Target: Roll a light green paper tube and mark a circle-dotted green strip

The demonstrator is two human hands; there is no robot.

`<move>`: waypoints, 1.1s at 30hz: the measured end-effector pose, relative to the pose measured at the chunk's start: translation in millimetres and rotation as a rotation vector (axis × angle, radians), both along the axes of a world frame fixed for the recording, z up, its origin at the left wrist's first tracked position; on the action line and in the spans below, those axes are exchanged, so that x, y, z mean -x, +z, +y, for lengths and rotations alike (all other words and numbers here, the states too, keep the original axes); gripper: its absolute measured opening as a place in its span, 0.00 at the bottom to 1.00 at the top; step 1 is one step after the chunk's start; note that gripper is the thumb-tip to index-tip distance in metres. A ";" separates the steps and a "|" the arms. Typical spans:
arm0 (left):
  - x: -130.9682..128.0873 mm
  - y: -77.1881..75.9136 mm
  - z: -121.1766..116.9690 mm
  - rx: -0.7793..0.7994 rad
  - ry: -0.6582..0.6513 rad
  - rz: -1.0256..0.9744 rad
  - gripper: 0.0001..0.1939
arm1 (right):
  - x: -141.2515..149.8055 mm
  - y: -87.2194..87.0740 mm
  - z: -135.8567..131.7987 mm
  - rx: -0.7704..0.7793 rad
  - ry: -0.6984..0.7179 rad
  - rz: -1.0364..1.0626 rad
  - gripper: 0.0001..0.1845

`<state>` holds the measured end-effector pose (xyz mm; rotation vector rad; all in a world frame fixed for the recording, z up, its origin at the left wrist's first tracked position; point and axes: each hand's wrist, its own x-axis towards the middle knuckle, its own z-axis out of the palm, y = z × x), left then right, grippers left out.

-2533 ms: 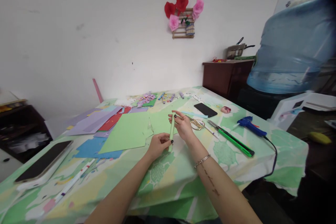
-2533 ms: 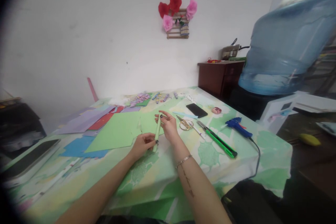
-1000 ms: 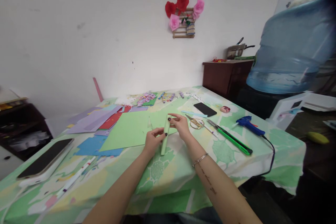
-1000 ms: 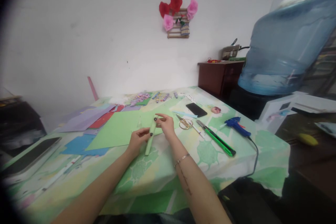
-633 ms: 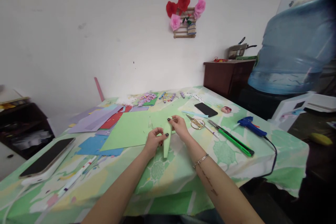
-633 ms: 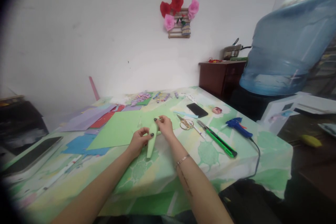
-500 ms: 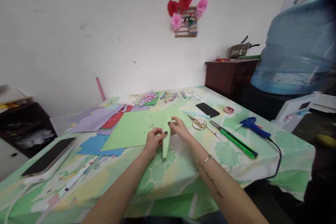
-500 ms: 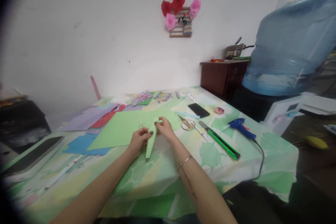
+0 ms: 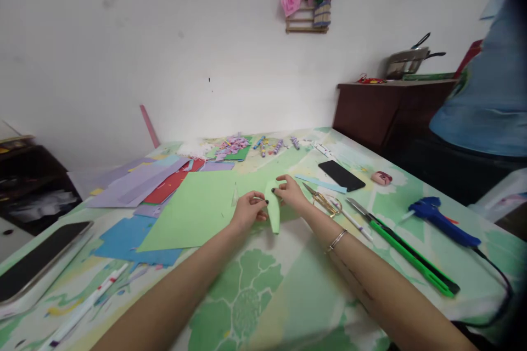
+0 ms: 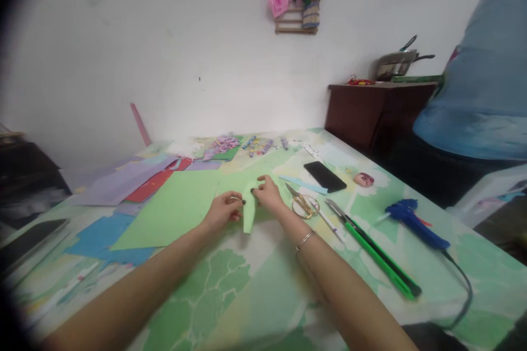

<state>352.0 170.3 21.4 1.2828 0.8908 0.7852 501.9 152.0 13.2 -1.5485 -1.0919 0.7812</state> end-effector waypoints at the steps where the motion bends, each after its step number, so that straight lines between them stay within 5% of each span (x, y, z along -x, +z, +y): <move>1: -1.9 -1.5 3.7 0.024 -0.006 0.009 0.11 | -1.8 -3.1 4.4 0.007 -0.012 -0.027 0.19; 7: -0.9 -13.3 6.0 0.125 -0.088 0.082 0.12 | -6.0 -4.5 4.3 0.144 0.022 -0.354 0.16; 16: 8.8 -14.6 -4.3 0.331 -0.060 0.030 0.29 | 5.4 5.2 -12.1 0.275 0.051 -0.627 0.11; 24: 10.3 -29.7 -26.6 0.322 -0.176 -0.062 0.25 | 11.3 9.0 -14.3 0.348 0.070 -0.693 0.11; 33: 1.3 -11.7 -41.2 0.351 -0.247 0.096 0.12 | 16.6 7.1 -14.9 0.411 0.125 -0.928 0.12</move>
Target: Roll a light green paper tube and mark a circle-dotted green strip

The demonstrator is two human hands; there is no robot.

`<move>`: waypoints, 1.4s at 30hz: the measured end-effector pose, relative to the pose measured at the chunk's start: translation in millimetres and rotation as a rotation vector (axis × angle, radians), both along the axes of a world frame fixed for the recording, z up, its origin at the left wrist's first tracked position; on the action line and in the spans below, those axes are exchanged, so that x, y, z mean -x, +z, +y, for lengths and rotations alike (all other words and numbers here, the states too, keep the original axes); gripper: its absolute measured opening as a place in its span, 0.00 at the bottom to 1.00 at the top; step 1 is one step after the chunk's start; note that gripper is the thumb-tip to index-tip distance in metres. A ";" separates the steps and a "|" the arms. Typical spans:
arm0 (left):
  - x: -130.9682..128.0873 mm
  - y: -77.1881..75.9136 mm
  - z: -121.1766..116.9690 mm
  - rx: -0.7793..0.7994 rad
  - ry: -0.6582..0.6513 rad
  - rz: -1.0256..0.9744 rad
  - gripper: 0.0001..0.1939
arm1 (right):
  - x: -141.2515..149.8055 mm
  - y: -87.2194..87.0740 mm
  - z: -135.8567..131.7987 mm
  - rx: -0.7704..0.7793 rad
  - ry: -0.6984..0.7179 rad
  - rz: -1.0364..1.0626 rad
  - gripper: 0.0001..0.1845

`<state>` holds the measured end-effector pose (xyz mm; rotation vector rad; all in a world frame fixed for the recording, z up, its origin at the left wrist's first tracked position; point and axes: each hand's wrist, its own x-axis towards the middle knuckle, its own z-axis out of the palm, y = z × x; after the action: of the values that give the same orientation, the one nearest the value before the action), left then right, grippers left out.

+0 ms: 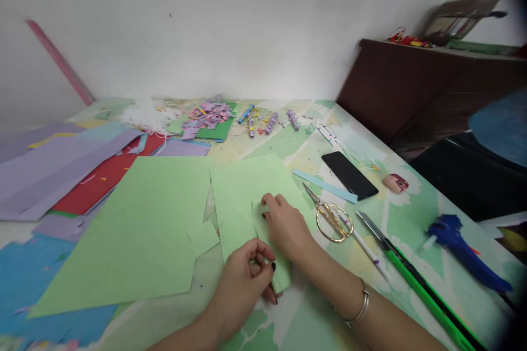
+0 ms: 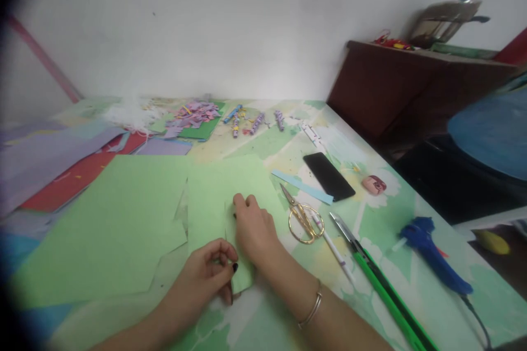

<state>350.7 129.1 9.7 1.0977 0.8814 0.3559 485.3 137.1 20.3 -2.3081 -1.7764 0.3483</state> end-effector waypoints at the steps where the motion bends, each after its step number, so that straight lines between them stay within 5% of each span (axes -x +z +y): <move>1: -0.8 -0.1 -1.7 -0.007 0.006 0.029 0.12 | 0.7 0.2 0.1 0.014 0.005 -0.025 0.12; 7: -1.8 2.5 -7.1 -0.247 -0.079 0.232 0.10 | 6.5 6.5 -2.0 0.108 0.023 -0.144 0.15; 13: 11.0 6.9 -6.5 -1.288 -0.178 0.492 0.09 | 17.4 12.3 -5.4 0.147 -0.004 -0.282 0.11; 17: 16.9 0.9 1.4 -1.608 -0.335 0.649 0.25 | 20.8 11.5 -7.6 0.128 -0.014 -0.363 0.10; 21: 15.2 -4.1 15.5 -1.566 -0.496 0.699 0.35 | 21.6 5.3 -8.1 0.090 -0.023 -0.401 0.13; 29: 5.3 6.7 37.5 -1.393 -0.590 0.799 0.52 | 22.0 -1.1 -16.0 0.124 -0.014 -0.386 0.20; 34: 2.0 6.3 31.6 -1.418 -0.657 0.879 0.47 | 11.2 -4.5 -35.5 -0.003 0.155 -0.413 0.29; 39: 7.5 4.9 9.9 -1.532 -0.645 0.810 0.34 | 7.9 -5.9 -44.9 -0.011 0.126 -0.402 0.30; 42: 17.0 8.0 26.6 -1.438 -0.588 0.643 0.30 | 10.8 0.5 -39.5 -0.017 0.087 -0.341 0.26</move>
<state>333.6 155.7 17.7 2.8354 0.7283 0.0804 474.5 97.6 20.8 -2.3970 -2.0253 -0.0538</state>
